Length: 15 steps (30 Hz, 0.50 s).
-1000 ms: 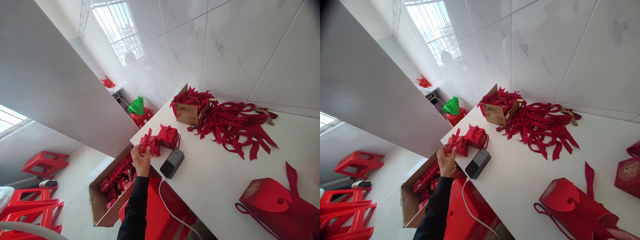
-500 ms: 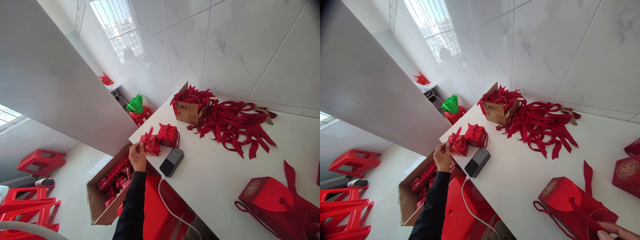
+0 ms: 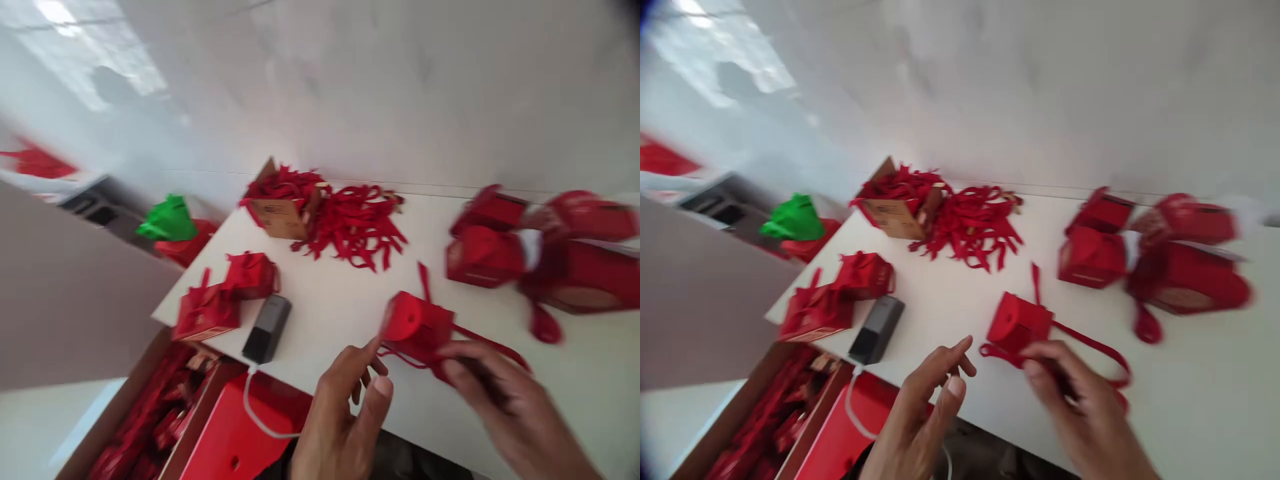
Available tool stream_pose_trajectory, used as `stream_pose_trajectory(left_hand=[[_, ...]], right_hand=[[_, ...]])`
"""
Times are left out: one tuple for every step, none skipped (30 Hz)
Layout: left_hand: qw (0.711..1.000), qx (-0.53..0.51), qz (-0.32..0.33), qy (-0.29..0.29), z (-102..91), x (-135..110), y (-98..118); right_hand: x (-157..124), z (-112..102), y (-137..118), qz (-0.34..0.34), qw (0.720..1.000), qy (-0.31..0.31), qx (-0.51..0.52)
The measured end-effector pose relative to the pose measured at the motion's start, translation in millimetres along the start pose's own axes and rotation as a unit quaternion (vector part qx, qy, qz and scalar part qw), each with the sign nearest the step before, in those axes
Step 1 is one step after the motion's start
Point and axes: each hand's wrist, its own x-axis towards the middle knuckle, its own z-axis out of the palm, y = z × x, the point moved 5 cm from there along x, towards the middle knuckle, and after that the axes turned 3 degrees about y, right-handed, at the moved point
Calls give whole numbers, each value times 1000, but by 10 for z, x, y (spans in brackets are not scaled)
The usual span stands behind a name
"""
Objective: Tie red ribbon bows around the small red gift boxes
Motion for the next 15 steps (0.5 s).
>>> stream_pose_trajectory(left_hand=[[999, -30, -19, -27, 151, -45, 1], [996, -54, -43, -52, 268, -62, -5], [993, -70, -66, -76, 354, -54, -15], [989, -79, -84, -95, 410, -25, -23], [986, -81, -91, -114, 445, 18, -24], [986, -75, -86, -125, 459, 70, -19], [988, -60, -70, -127, 457, 128, -13], [992, -33, -44, -117, 444, 187, -7], [995, 2, -10, -97, 428, 243, -2], [996, 42, 29, -72, 419, 291, 3], [993, 82, 67, -51, 425, 330, 4], [987, 117, 100, -39, 452, 359, 0], [981, 143, 128, -40, 498, 380, -8], [975, 159, 149, -48, 552, 397, -19], [971, 165, 162, -57, 603, 411, -33]], right_hand=[[-31, 58, -39, 17, 999, -33, 21], [-48, 102, -73, 31, 998, -52, 33], [-58, 136, -99, 41, 996, -68, 44], [-63, 154, -114, 48, 994, -80, 49], [-65, 153, -115, 51, 994, -85, 51], [-65, 139, -100, 55, 993, -87, 50], [-59, 113, -70, 60, 993, -85, 48], [-44, 77, -28, 65, 994, -78, 48], [-18, 35, 20, 71, 994, -64, 50], [16, -11, 72, 77, 995, -45, 51], [57, -56, 124, 83, 995, -22, 53], [99, -94, 171, 87, 995, -1, 53], [140, -123, 211, 90, 995, 14, 52], [176, -140, 243, 91, 994, 22, 49], [206, -146, 268, 93, 994, 24, 45]])
